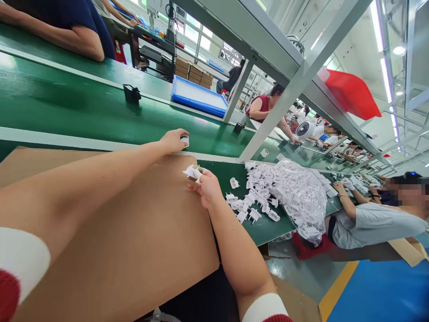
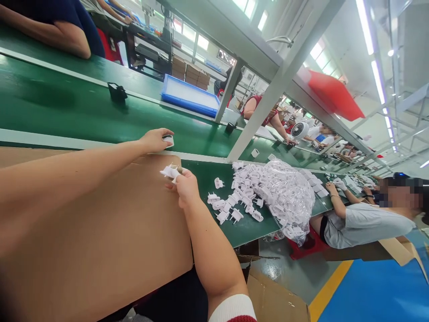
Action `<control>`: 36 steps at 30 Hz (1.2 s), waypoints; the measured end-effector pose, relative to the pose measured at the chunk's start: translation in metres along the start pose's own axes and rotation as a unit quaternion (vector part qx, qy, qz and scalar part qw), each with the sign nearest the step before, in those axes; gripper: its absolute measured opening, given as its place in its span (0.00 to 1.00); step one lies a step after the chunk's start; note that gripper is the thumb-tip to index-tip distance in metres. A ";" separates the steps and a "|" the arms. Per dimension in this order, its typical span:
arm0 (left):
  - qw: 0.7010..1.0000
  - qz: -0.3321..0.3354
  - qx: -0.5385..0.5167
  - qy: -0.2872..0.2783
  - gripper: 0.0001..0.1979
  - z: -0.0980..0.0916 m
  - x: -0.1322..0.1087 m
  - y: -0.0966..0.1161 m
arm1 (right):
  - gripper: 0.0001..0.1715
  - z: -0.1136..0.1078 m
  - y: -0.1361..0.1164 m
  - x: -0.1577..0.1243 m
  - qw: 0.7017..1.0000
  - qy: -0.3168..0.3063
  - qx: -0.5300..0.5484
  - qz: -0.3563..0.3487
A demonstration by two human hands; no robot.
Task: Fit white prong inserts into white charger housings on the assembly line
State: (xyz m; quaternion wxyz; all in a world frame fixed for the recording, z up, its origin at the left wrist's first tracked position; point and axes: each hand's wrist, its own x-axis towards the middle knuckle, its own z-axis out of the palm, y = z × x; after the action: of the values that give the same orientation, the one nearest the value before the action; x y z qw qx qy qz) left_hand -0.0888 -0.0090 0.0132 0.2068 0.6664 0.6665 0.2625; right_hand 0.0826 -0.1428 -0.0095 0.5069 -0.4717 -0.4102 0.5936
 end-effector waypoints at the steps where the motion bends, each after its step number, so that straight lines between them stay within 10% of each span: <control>1: 1.000 0.017 -0.003 -0.005 0.36 -0.005 -0.009 -0.001 | 0.09 -0.002 -0.002 0.001 1.000 0.007 0.012 0.009; 7: 0.985 0.134 -0.067 -0.084 0.39 -0.026 -0.110 -0.010 | 0.19 -0.001 -0.010 -0.004 0.997 0.011 0.053 -0.049; 13: 0.960 0.144 -0.216 -0.103 0.38 -0.009 -0.188 -0.030 | 0.23 0.010 -0.010 -0.032 0.982 -0.041 -0.145 -0.112; 36: 0.969 0.122 -0.194 -0.087 0.19 -0.014 -0.193 -0.041 | 0.08 0.012 0.002 -0.036 0.813 -0.104 -0.478 -0.315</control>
State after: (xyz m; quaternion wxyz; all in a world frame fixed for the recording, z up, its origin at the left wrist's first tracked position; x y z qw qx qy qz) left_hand -0.1246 -0.2014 -0.0166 0.3559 0.7098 0.4961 0.3513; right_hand 0.0720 -0.1791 -0.0036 0.3309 -0.4345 -0.8190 0.1760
